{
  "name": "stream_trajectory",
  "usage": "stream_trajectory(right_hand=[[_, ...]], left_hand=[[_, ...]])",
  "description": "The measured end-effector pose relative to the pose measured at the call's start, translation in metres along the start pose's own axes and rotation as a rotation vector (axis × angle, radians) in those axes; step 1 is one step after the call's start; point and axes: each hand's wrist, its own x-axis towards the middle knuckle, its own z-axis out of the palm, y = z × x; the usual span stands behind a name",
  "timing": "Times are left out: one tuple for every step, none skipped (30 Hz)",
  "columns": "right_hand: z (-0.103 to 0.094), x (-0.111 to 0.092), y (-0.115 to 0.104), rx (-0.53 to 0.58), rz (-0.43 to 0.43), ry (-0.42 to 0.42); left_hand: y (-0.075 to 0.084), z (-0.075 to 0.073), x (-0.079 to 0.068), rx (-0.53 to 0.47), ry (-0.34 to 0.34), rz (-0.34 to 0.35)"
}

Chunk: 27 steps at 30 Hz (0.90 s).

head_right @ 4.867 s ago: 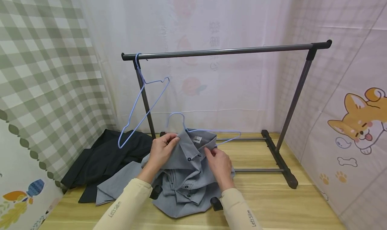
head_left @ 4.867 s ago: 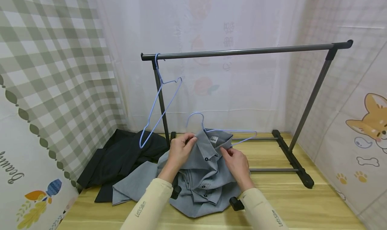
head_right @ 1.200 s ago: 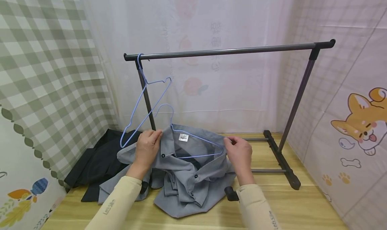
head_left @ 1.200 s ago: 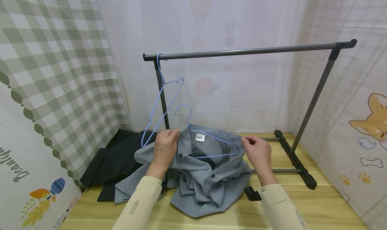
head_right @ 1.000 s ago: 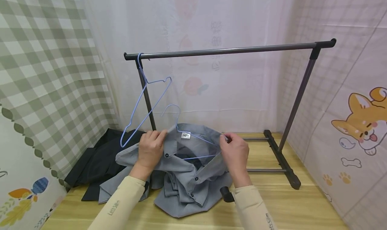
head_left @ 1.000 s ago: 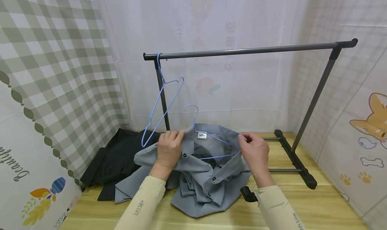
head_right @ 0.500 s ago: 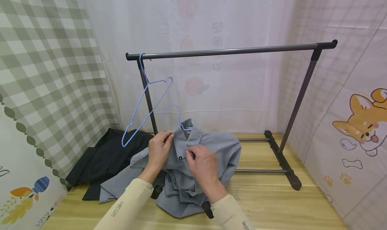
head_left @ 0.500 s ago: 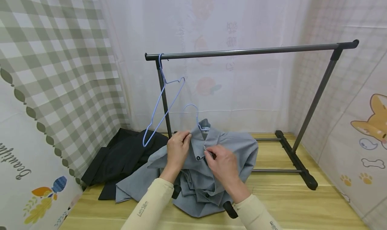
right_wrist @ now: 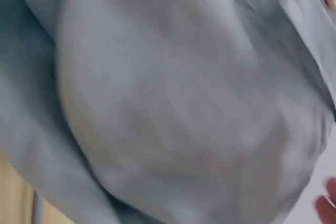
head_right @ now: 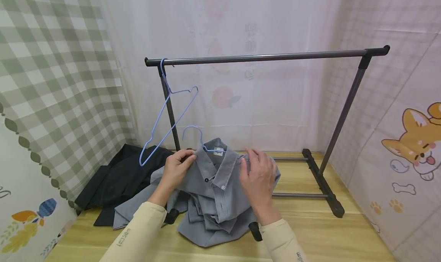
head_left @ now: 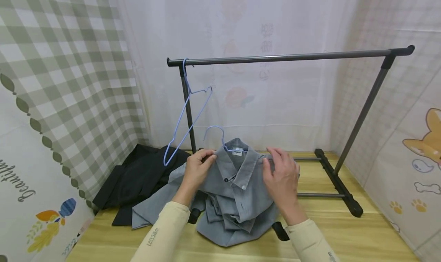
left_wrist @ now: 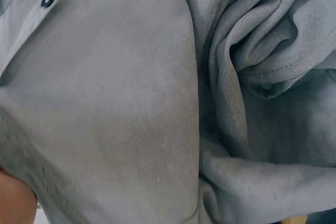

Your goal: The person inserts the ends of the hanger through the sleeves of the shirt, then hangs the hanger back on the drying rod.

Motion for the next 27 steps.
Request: stream_trajectory(right_hand=[[-0.004, 0.004, 0.004, -0.004, -0.004, -0.060], [-0.007, 0.007, 0.009, -0.004, -0.019, -0.128], [-0.010, 0.010, 0.013, 0.000, -0.039, -0.193], [-0.014, 0.012, 0.018, 0.005, -0.060, -0.252], [-0.016, 0.015, 0.022, 0.008, -0.074, -0.299], [-0.018, 0.017, 0.027, 0.007, -0.087, -0.333], [-0.020, 0.018, 0.031, 0.004, -0.094, -0.352], [-0.022, 0.020, 0.035, -0.005, -0.095, -0.364], [-0.023, 0.022, 0.037, -0.017, -0.088, -0.376], [-0.024, 0.023, 0.039, -0.028, -0.083, -0.393], [-0.024, 0.025, 0.040, -0.036, -0.080, -0.416], [-0.024, 0.025, 0.040, -0.033, -0.086, -0.442], [-0.024, 0.026, 0.038, -0.015, -0.091, -0.471], [-0.023, 0.026, 0.036, 0.016, -0.099, -0.499], [-0.022, 0.026, 0.033, 0.046, -0.105, -0.517], [-0.021, 0.025, 0.030, 0.076, -0.107, -0.525], [-0.020, 0.025, 0.028, 0.103, -0.100, -0.524], [-0.018, 0.024, 0.025, 0.125, -0.083, -0.516], [-0.017, 0.023, 0.024, 0.138, -0.061, -0.504], [-0.016, 0.023, 0.023, 0.142, -0.036, -0.494], [-0.016, 0.022, 0.023, 0.144, -0.008, -0.493], [-0.016, 0.022, 0.024, 0.155, 0.018, -0.505], [-0.016, 0.021, 0.024, 0.178, 0.043, -0.527], [-0.018, 0.021, 0.025, 0.209, 0.073, -0.556], [-0.019, 0.021, 0.026, 0.243, 0.098, -0.586], [-0.020, 0.021, 0.026, 0.276, 0.123, -0.616], [-0.021, 0.021, 0.026, 0.303, 0.134, -0.639]], left_hand=[[0.000, -0.002, 0.000, -0.021, -0.014, -0.010], [-0.001, -0.003, -0.001, -0.041, -0.027, -0.017], [0.000, -0.004, -0.002, -0.059, -0.037, -0.024], [0.000, -0.005, -0.003, -0.074, -0.042, -0.029], [0.000, -0.005, -0.004, -0.087, -0.041, -0.034], [0.000, -0.005, -0.004, -0.098, -0.038, -0.037], [0.000, -0.005, -0.005, -0.110, -0.031, -0.041], [0.000, -0.006, -0.005, -0.121, -0.022, -0.047], [0.000, -0.006, -0.005, -0.129, -0.013, -0.055], [0.002, -0.006, -0.006, -0.132, -0.007, -0.063], [0.006, -0.007, -0.006, -0.136, -0.008, -0.069], [0.010, -0.008, -0.006, -0.141, -0.013, -0.075], [0.015, -0.009, -0.006, -0.144, -0.018, -0.079], [0.020, -0.010, -0.006, -0.146, -0.027, -0.082], [0.026, -0.011, -0.007, -0.142, -0.039, -0.084], [0.031, -0.013, -0.007, -0.147, -0.054, -0.087], [0.035, -0.014, -0.007, -0.156, -0.069, -0.087], [0.036, -0.014, -0.008, -0.163, -0.079, -0.088], [0.036, -0.014, -0.008, -0.170, -0.089, -0.088], [0.033, -0.014, -0.008, -0.181, -0.095, -0.092], [0.029, -0.013, -0.009, -0.188, -0.092, -0.096], [0.025, -0.012, -0.009, -0.196, -0.083, -0.100], [0.019, -0.011, -0.009, -0.197, -0.071, -0.102], [0.014, -0.010, -0.009, -0.190, -0.058, -0.100], [0.010, -0.009, -0.009, -0.183, -0.046, -0.098], [0.005, -0.008, -0.009, -0.172, -0.032, -0.095], [0.003, -0.008, -0.008, -0.164, -0.022, -0.089]])
